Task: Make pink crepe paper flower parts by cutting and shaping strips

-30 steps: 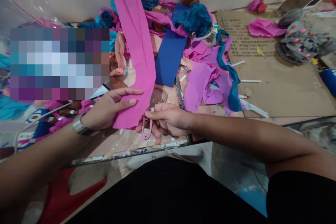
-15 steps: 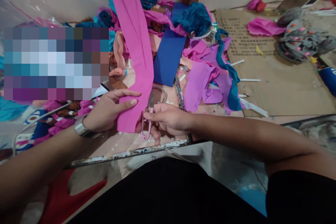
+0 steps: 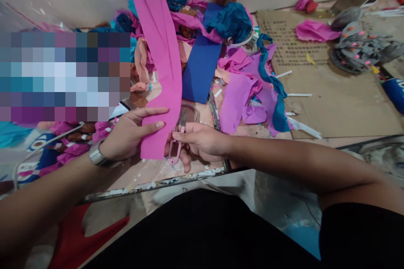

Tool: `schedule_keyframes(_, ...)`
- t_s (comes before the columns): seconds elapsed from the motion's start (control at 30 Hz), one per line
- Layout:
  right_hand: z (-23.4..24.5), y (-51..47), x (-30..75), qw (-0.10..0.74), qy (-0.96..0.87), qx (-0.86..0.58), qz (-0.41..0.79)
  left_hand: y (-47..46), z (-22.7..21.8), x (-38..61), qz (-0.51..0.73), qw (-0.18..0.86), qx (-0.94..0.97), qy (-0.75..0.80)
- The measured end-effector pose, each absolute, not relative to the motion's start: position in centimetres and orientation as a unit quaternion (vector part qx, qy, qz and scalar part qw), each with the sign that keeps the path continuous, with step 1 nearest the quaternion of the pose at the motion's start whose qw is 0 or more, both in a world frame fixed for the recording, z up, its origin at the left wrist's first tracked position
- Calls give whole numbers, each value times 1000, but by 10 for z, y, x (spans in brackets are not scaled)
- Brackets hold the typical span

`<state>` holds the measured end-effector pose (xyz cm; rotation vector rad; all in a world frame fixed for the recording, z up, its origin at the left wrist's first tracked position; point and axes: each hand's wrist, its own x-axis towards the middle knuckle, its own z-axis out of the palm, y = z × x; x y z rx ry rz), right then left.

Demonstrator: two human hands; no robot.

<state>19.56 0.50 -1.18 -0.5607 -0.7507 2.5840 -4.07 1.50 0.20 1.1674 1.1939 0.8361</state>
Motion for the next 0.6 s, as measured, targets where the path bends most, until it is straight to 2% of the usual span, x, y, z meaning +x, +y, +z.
schedule_keyframes(0.27, -14, 4, 194, 226, -289, -170, 914, 14, 2, -41, 357, 597, 513, 503)
schedule_keyframes(0.6, -17, 3, 192, 207, -328, -171, 906, 15, 4, -40, 361, 578, 529, 505)
